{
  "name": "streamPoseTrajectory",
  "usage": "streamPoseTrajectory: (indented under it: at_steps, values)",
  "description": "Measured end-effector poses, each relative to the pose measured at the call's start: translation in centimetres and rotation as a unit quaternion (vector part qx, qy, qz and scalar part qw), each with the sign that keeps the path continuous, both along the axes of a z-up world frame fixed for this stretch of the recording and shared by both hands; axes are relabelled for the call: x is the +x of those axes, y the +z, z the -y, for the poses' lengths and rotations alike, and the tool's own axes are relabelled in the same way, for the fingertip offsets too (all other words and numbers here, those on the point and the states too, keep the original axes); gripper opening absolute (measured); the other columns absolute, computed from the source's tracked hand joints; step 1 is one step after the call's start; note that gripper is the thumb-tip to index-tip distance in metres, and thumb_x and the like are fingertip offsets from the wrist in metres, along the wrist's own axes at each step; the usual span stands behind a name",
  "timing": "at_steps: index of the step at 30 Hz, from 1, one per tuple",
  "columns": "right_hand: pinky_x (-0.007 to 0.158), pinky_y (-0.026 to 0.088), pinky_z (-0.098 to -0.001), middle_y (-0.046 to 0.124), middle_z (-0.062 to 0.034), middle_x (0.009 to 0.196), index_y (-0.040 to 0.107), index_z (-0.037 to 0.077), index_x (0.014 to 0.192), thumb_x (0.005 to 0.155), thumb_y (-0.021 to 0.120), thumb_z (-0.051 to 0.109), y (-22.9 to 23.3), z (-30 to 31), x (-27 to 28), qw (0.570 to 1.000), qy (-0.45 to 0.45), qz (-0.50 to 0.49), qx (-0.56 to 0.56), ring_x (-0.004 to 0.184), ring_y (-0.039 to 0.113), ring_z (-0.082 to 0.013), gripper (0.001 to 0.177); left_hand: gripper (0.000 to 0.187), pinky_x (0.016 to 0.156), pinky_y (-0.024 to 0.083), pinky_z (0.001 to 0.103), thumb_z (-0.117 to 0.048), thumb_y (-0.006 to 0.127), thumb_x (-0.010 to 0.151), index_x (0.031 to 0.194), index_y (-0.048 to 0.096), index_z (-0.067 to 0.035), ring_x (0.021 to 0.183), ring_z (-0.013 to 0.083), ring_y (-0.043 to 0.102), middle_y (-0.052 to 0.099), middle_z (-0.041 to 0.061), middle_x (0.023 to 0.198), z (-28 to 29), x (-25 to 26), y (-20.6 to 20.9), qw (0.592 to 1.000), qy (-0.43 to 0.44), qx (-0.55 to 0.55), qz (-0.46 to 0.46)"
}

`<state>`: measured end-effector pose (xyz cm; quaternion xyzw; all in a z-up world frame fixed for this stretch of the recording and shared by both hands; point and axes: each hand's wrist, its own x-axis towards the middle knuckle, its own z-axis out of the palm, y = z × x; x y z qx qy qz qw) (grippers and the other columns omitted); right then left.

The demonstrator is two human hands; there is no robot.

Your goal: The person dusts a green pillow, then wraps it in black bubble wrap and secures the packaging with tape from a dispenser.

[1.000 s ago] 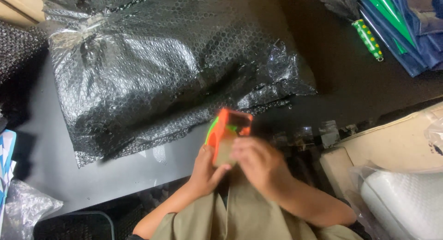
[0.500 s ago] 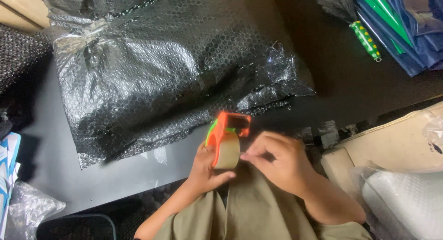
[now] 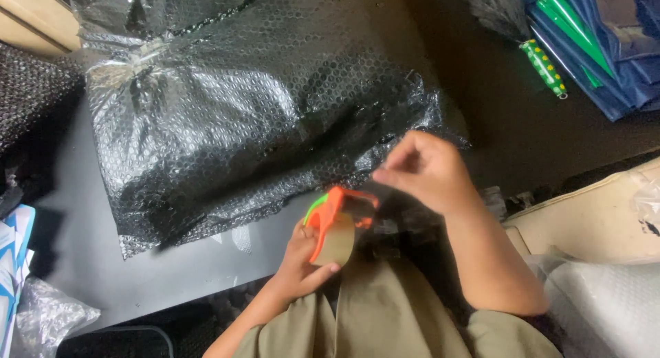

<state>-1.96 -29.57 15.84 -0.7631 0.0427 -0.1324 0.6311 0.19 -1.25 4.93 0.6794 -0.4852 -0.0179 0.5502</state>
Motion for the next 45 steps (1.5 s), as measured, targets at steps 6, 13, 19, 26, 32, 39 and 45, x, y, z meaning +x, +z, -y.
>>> streamPoseTrajectory:
  at_steps: [6, 13, 19, 26, 32, 39, 45]
  values:
    - [0.068, 0.055, -0.0211, 0.071, -0.0031, 0.071, 0.063, 0.012, 0.074, 0.077, 0.089, 0.003, -3.3, 0.1, 3.2, 0.987, 0.004, -0.111, 0.120, 0.066, 0.066, -0.0091, 0.027, 0.048, 0.118, 0.026, 0.052, -0.042, 0.051, 0.105, 0.136, 0.054, -0.005, 0.128, 0.0331, 0.052, 0.058, 0.009, 0.129, -0.6, 0.2, 0.9, 0.996, -0.035, 0.076, -0.013]
    - [0.071, 0.056, -0.0198, 0.070, -0.0036, 0.074, 0.062, 0.011, 0.077, 0.081, 0.085, 0.002, -3.0, -0.2, 3.6, 0.992, 0.000, -0.061, 0.108, 0.069, 0.066, -0.0084, 0.025, 0.039, 0.106, 0.034, 0.042, -0.046, 0.047, 0.106, 0.109, 0.064, -0.011, 0.098, 0.0227, 0.059, 0.064, 0.002, 0.100, -0.4, 1.0, 1.1, 0.997, -0.039, 0.061, -0.028]
    - [0.065, 0.054, -0.0231, 0.068, -0.0013, 0.065, 0.061, 0.013, 0.071, 0.084, 0.083, 0.004, -4.8, -0.2, 5.7, 0.986, 0.017, -0.141, 0.087, 0.061, 0.064, -0.0094, 0.027, 0.036, 0.103, 0.036, 0.043, -0.044, 0.051, 0.105, 0.096, 0.063, -0.011, 0.081, 0.0189, 0.049, 0.055, -0.001, 0.081, -0.3, 1.2, 0.8, 0.998, -0.032, 0.039, -0.025]
    - [0.065, 0.056, -0.0256, 0.070, -0.0016, 0.076, 0.057, 0.015, 0.075, 0.088, 0.080, 0.012, -8.5, -2.1, 5.0, 0.957, 0.075, -0.252, 0.124, 0.070, 0.068, -0.0127, 0.027, 0.039, 0.104, 0.037, 0.044, -0.045, 0.050, 0.105, 0.088, 0.058, -0.010, 0.078, 0.0179, 0.041, 0.043, -0.002, 0.079, -0.3, 1.0, 0.0, 0.998, -0.014, 0.046, -0.046]
    - [0.064, 0.059, -0.0250, 0.076, -0.0090, 0.078, 0.058, 0.011, 0.076, 0.087, 0.081, 0.011, -9.0, -1.9, 3.3, 0.949, 0.030, -0.244, 0.196, 0.075, 0.078, -0.0187, 0.026, 0.038, 0.109, 0.035, 0.049, -0.044, 0.053, 0.104, 0.100, 0.063, -0.008, 0.106, 0.0292, 0.059, 0.062, 0.006, 0.101, 0.1, 0.7, 0.9, 0.998, -0.018, 0.055, -0.025]
    - [0.056, 0.046, -0.0258, 0.068, -0.0004, 0.063, 0.060, 0.015, 0.074, 0.084, 0.085, 0.023, -10.6, 0.0, 2.2, 0.972, -0.054, -0.227, -0.005, 0.055, 0.058, -0.0096, 0.028, 0.045, 0.115, 0.033, 0.060, -0.046, 0.050, 0.106, 0.129, 0.059, -0.008, 0.132, 0.0430, 0.051, 0.054, 0.017, 0.139, -0.9, 0.5, -2.5, 0.992, -0.023, 0.047, 0.113]
    - [0.063, 0.049, -0.0229, 0.072, 0.0009, 0.071, 0.065, 0.014, 0.074, 0.075, 0.094, 0.018, -8.0, -1.4, -0.7, 0.982, 0.038, -0.187, 0.018, 0.065, 0.062, -0.0075, 0.030, 0.035, 0.094, 0.055, 0.052, -0.024, 0.064, 0.101, 0.125, 0.049, -0.004, 0.116, 0.0412, 0.063, 0.059, 0.024, 0.125, -8.1, -1.2, -14.1, 0.979, 0.026, -0.153, -0.135]
